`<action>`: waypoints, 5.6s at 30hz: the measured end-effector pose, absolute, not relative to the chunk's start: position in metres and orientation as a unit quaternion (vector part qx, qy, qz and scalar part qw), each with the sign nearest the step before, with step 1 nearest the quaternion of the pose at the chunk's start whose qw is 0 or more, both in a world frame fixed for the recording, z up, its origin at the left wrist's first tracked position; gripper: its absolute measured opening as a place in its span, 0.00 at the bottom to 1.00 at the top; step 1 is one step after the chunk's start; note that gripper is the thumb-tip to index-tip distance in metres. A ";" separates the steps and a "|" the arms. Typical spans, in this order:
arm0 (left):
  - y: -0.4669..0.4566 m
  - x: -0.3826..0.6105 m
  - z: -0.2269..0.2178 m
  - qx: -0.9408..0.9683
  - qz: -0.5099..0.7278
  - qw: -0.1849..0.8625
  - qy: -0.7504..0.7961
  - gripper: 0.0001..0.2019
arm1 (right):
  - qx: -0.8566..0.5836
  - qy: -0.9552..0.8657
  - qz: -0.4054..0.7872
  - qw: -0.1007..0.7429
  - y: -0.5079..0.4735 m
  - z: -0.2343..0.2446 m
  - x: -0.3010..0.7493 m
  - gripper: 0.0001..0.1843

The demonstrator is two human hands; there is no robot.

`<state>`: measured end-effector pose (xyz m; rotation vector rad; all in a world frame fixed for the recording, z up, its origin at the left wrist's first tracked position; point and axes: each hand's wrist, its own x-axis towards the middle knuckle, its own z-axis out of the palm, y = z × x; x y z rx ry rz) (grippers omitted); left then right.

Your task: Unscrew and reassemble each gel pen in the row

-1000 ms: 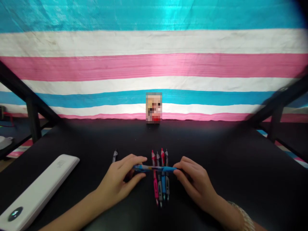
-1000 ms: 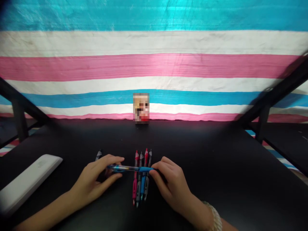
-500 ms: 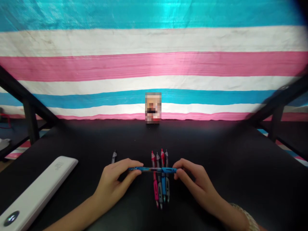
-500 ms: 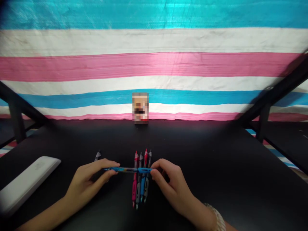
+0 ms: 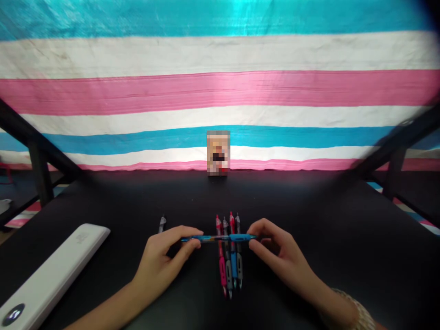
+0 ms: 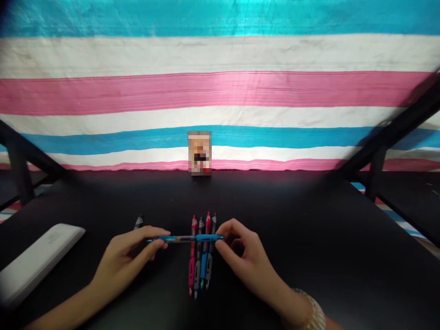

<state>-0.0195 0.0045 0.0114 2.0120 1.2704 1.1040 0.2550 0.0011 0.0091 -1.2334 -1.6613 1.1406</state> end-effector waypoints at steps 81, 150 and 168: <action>0.006 -0.012 0.011 0.570 0.409 0.522 0.485 0.07 | -0.437 -0.705 0.301 0.470 -0.003 -0.001 0.256 0.03; 0.003 -0.015 0.006 0.625 0.450 0.439 0.464 0.02 | -0.430 -0.767 0.324 0.350 -0.004 0.002 0.253 0.21; 0.013 -0.013 0.014 0.384 0.547 0.600 0.440 0.19 | -0.339 -0.853 0.288 0.273 -0.005 0.000 0.252 0.10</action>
